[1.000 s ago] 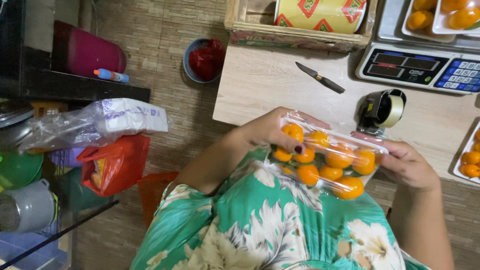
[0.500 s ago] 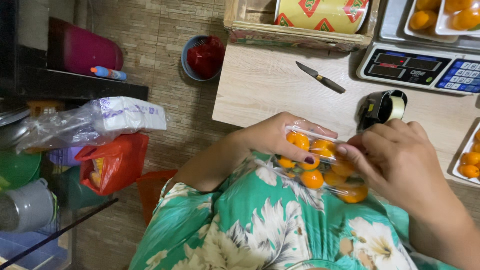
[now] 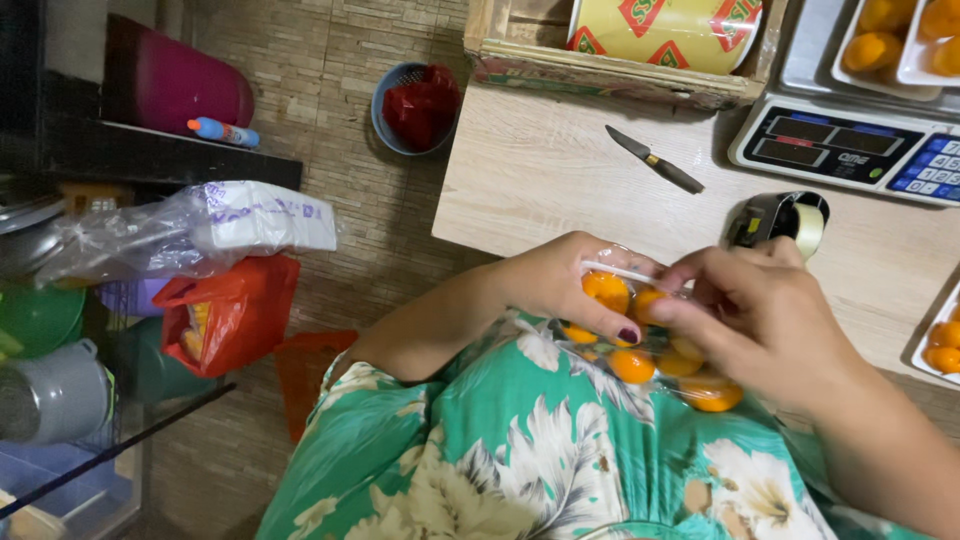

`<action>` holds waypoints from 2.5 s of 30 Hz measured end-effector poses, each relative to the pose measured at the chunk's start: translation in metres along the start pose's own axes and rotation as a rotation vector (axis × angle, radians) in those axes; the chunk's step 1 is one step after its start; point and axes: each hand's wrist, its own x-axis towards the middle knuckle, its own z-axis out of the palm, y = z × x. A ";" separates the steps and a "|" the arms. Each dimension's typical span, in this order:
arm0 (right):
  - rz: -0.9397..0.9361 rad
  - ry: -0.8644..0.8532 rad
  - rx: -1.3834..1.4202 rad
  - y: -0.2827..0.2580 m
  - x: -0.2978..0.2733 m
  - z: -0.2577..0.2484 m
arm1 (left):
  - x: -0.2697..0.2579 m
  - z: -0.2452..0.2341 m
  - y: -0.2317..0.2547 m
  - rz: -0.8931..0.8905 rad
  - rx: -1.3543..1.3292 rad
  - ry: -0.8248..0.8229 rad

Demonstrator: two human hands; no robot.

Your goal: The person places oranges into a plastic tray, wraps the tray with plastic film, and then secures the wrap with tape.

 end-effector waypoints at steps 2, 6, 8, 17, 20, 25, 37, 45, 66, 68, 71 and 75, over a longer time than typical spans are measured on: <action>-0.105 0.028 0.020 0.000 0.003 0.003 | -0.001 0.001 0.005 0.026 0.058 -0.010; -0.312 0.037 0.077 0.008 0.004 -0.001 | -0.004 0.003 0.010 0.042 0.016 -0.078; -0.394 0.052 0.019 0.007 0.010 -0.009 | -0.004 0.006 0.010 0.017 0.020 -0.074; -0.661 0.082 -0.179 0.035 0.039 -0.015 | -0.009 0.002 0.027 -0.057 0.248 -0.144; -0.472 0.043 0.025 0.063 0.047 0.017 | -0.006 -0.001 0.014 -0.032 0.198 -0.169; -0.159 0.035 0.489 0.087 0.050 0.059 | -0.005 -0.002 -0.021 0.078 0.093 0.025; 0.290 -0.561 1.396 0.082 0.043 0.089 | 0.022 -0.023 0.031 0.368 1.005 0.198; 0.216 -0.427 1.730 0.085 0.036 0.100 | 0.072 -0.029 0.021 -0.005 0.711 -0.811; 0.396 0.059 1.349 0.178 0.029 0.084 | 0.028 -0.043 -0.015 0.721 -0.166 0.409; 0.449 -0.121 1.023 0.146 0.029 0.029 | 0.013 -0.038 0.006 0.614 0.110 0.304; 0.499 -0.432 0.585 0.104 0.027 -0.014 | 0.007 -0.019 0.017 0.422 0.274 0.132; 0.238 -0.591 0.329 0.085 0.020 -0.019 | 0.006 0.004 0.013 0.272 -0.088 0.111</action>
